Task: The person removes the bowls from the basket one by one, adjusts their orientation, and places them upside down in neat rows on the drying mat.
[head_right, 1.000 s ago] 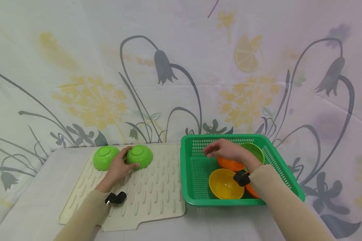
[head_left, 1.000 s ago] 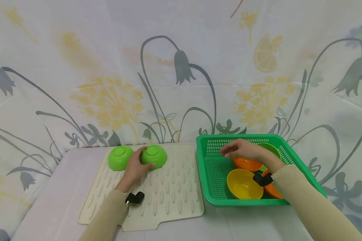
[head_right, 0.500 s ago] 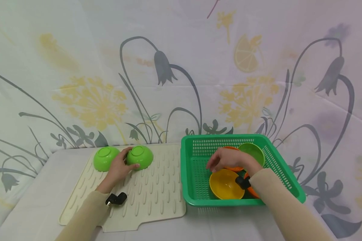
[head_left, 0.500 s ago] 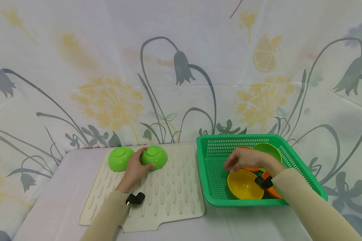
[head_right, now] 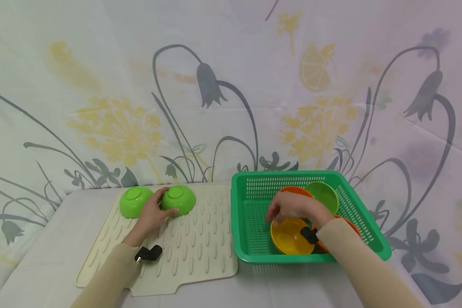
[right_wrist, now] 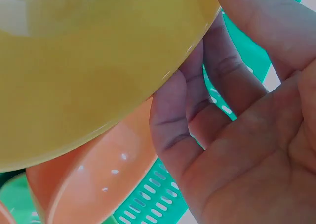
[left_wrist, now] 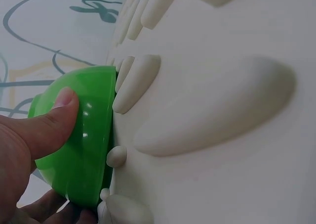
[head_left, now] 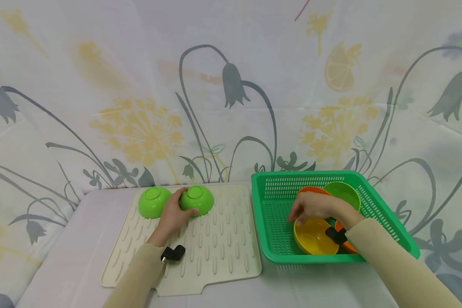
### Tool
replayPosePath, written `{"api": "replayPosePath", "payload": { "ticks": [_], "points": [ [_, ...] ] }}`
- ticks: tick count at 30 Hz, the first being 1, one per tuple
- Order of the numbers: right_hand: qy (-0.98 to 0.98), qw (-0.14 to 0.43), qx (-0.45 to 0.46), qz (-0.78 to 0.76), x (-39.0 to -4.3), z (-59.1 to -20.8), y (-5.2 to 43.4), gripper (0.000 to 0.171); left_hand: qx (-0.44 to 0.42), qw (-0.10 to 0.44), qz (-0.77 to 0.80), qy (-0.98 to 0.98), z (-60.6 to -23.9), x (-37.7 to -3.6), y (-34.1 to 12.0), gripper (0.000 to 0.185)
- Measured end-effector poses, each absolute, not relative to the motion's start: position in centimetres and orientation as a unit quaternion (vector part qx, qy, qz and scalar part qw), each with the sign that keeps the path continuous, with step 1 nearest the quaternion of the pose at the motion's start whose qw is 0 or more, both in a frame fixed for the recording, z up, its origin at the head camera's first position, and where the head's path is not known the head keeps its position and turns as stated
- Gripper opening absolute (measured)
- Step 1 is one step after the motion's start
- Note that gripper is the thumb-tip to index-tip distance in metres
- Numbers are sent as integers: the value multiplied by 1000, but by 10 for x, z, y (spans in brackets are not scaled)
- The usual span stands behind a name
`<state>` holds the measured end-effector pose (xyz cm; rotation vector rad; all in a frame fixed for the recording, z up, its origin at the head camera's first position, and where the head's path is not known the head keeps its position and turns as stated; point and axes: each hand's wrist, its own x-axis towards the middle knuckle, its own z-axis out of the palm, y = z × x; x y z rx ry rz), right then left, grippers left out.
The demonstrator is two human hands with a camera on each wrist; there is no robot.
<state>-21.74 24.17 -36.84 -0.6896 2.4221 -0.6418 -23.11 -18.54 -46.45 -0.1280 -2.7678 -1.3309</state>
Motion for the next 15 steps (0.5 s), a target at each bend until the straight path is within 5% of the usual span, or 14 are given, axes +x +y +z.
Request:
{"api": "replayPosePath", "payload": {
  "ticks": [15],
  "points": [
    [906, 214, -268, -249, -222, -364, 252, 10, -35, 35, -430, -902, -464, -232, -184, 83]
  ]
}}
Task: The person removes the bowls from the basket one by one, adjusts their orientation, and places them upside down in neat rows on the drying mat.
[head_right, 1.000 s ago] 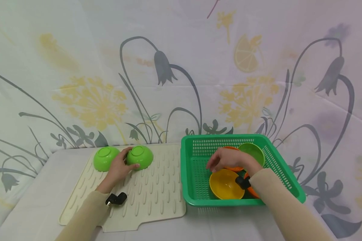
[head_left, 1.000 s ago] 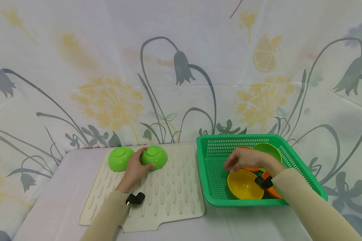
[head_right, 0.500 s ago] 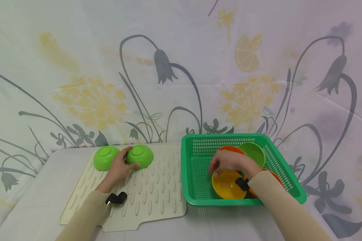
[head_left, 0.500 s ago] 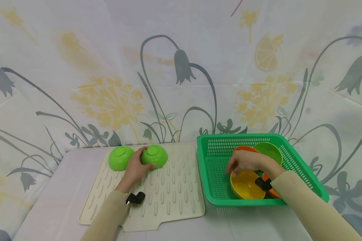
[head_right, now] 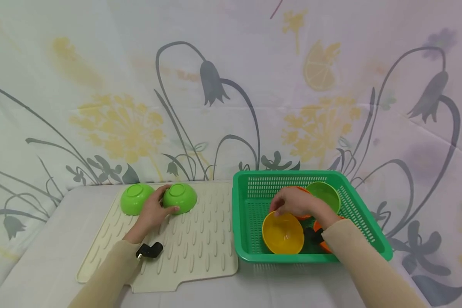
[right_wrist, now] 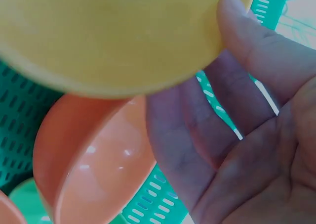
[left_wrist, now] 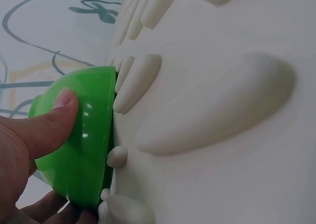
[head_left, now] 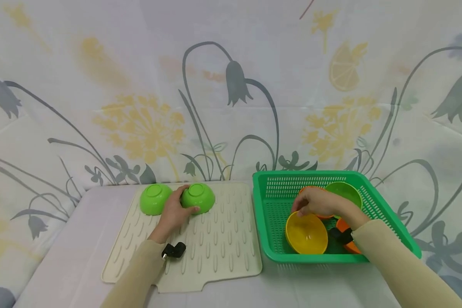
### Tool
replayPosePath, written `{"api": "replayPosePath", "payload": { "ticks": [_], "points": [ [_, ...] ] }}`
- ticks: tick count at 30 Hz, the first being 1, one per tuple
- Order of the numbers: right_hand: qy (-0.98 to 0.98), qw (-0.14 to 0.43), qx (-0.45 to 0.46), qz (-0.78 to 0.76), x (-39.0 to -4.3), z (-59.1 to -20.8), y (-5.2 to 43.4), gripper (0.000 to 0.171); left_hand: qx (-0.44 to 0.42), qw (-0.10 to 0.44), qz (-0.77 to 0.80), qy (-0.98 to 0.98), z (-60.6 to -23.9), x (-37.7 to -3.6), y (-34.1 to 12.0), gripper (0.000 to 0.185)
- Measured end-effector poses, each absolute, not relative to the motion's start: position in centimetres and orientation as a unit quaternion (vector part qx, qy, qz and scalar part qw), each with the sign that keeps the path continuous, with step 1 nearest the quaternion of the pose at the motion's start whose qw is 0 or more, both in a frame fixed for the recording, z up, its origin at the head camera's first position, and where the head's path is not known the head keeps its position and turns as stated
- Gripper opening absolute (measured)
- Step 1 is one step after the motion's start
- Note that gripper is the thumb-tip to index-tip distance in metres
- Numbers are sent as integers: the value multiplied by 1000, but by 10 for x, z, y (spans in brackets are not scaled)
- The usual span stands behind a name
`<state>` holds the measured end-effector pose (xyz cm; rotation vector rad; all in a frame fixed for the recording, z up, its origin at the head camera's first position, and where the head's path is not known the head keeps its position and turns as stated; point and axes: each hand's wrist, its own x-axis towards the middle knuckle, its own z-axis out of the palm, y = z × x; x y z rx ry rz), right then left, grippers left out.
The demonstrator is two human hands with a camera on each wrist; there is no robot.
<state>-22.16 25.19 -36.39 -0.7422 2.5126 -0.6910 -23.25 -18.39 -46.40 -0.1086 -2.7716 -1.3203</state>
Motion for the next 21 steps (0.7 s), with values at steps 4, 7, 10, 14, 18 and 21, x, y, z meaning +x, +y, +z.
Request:
{"api": "replayPosePath", "payload": {
  "ticks": [4, 7, 10, 14, 18, 21],
  "points": [
    [904, 227, -248, -262, -220, -361, 257, 9, -40, 34, -443, -895, -461, -234, -179, 82],
    [900, 241, -219, -288, -219, -359, 259, 11, -42, 33, -449, -892, -462, -236, -177, 81],
    [899, 244, -193, -307, -216, -357, 260, 15, -40, 35, -448, -892, -462, -237, -176, 81],
    [902, 237, -178, -314, -214, -354, 260, 19, -37, 29, -452, -891, -463, -237, -178, 81],
    [901, 227, -166, -330, -213, -353, 261, 23, -32, 22, -459, -888, -462, -237, -179, 81],
    [895, 222, -156, -354, -212, -352, 263, 29, -27, 19, -461, -887, -462, -236, -180, 81]
  ]
}}
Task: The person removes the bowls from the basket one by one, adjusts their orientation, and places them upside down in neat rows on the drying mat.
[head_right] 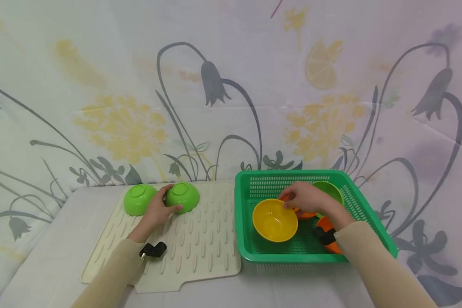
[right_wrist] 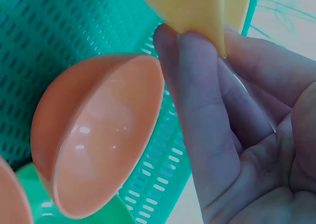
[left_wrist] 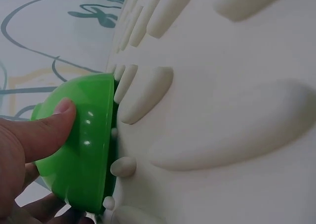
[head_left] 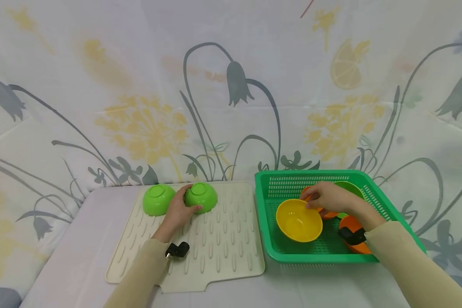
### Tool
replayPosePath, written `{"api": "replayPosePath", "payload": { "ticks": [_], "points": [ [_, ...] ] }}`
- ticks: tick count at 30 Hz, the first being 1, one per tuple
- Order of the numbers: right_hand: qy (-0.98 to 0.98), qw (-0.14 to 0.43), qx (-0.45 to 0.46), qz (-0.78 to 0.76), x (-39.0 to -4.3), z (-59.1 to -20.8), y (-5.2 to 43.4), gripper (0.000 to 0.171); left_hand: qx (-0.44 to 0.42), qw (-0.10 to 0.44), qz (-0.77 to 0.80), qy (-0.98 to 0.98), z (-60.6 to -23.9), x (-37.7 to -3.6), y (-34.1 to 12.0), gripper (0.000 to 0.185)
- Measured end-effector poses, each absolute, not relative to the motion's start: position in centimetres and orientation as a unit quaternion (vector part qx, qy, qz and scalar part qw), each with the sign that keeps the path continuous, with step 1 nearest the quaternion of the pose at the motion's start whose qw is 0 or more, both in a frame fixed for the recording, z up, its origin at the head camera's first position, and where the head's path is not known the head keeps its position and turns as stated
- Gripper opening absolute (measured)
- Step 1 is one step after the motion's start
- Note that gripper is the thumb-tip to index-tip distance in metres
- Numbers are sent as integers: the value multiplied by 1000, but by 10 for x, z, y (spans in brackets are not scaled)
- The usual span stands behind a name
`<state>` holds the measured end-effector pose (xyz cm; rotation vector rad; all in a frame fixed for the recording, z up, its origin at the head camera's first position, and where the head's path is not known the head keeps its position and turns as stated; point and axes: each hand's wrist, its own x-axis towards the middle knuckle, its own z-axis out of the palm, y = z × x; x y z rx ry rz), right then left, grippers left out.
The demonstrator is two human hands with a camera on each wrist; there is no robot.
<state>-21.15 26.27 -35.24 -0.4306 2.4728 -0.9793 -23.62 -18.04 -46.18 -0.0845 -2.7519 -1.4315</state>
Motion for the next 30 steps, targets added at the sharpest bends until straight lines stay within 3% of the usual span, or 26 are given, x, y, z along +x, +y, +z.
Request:
{"api": "replayPosePath", "payload": {
  "ticks": [19, 30],
  "points": [
    [873, 212, -156, -410, -200, -332, 268, 39, -35, 20, -459, -887, -459, -234, -181, 81],
    [869, 169, -140, -444, -181, -318, 244, 41, -39, 13, -468, -883, -456, -229, -183, 81]
  ]
}}
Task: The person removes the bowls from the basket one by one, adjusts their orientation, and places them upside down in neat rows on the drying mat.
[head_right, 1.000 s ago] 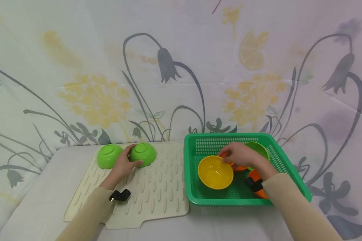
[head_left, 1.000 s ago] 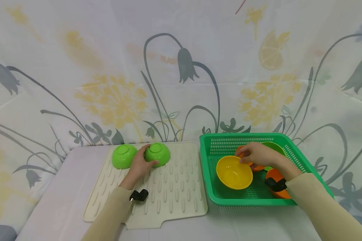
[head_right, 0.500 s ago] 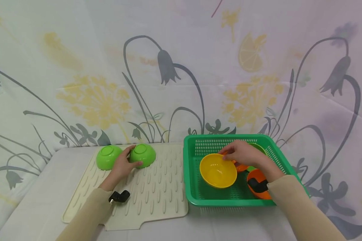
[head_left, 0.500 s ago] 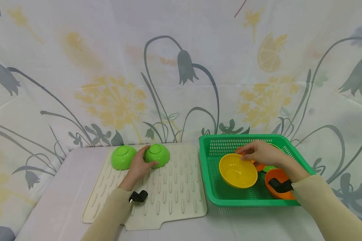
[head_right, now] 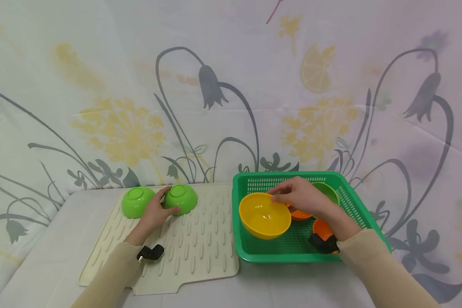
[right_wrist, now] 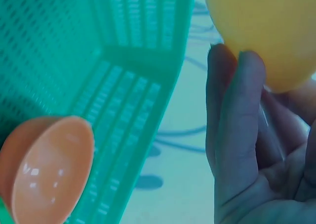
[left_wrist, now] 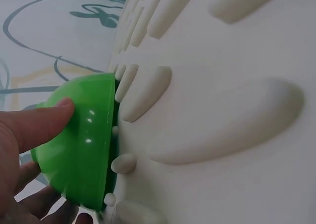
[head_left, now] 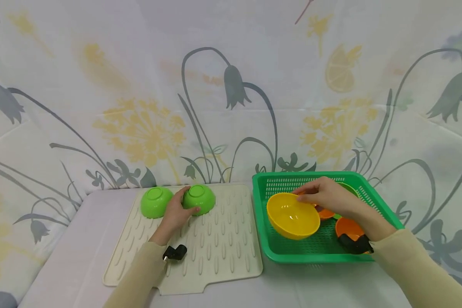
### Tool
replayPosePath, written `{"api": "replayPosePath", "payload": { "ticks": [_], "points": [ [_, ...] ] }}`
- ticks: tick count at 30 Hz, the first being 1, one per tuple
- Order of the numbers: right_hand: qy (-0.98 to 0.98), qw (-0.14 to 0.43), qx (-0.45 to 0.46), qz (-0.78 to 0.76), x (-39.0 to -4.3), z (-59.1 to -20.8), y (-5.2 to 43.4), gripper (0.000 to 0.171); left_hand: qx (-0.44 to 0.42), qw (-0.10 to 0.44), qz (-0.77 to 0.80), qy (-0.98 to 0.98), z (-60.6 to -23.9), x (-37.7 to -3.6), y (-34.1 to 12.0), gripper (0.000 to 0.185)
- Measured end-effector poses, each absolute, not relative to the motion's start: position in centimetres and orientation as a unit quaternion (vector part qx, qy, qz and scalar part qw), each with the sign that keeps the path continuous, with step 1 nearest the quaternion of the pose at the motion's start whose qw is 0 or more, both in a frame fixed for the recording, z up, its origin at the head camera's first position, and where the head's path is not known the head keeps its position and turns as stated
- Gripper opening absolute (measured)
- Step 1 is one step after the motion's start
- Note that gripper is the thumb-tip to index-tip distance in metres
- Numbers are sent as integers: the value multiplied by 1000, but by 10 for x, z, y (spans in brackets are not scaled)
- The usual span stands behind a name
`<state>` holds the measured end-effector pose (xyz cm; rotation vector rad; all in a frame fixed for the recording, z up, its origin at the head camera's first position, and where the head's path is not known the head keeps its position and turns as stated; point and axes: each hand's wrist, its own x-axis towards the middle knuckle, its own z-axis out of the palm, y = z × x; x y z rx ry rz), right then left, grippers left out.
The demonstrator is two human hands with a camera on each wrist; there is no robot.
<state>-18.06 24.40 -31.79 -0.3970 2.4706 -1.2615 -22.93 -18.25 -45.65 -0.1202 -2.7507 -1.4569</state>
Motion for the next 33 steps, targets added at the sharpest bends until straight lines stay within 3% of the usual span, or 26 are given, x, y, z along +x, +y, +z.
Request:
{"api": "replayPosePath", "payload": {
  "ticks": [12, 19, 24, 33],
  "points": [
    [888, 103, -80, -441, -161, -314, 208, 34, -88, 59, -475, -874, -442, -210, -182, 74],
    [876, 108, -97, -460, -152, -319, 187, 29, -175, 102, -486, -850, -422, -183, -165, 68],
    [867, 114, -100, -475, -147, -326, 173, 27, -234, 85, -479, -842, -410, -163, -149, 70],
    [856, 116, -98, -495, -147, -338, 156, 24, -285, 3, -527, -801, -406, -138, -134, 77]
  ]
}}
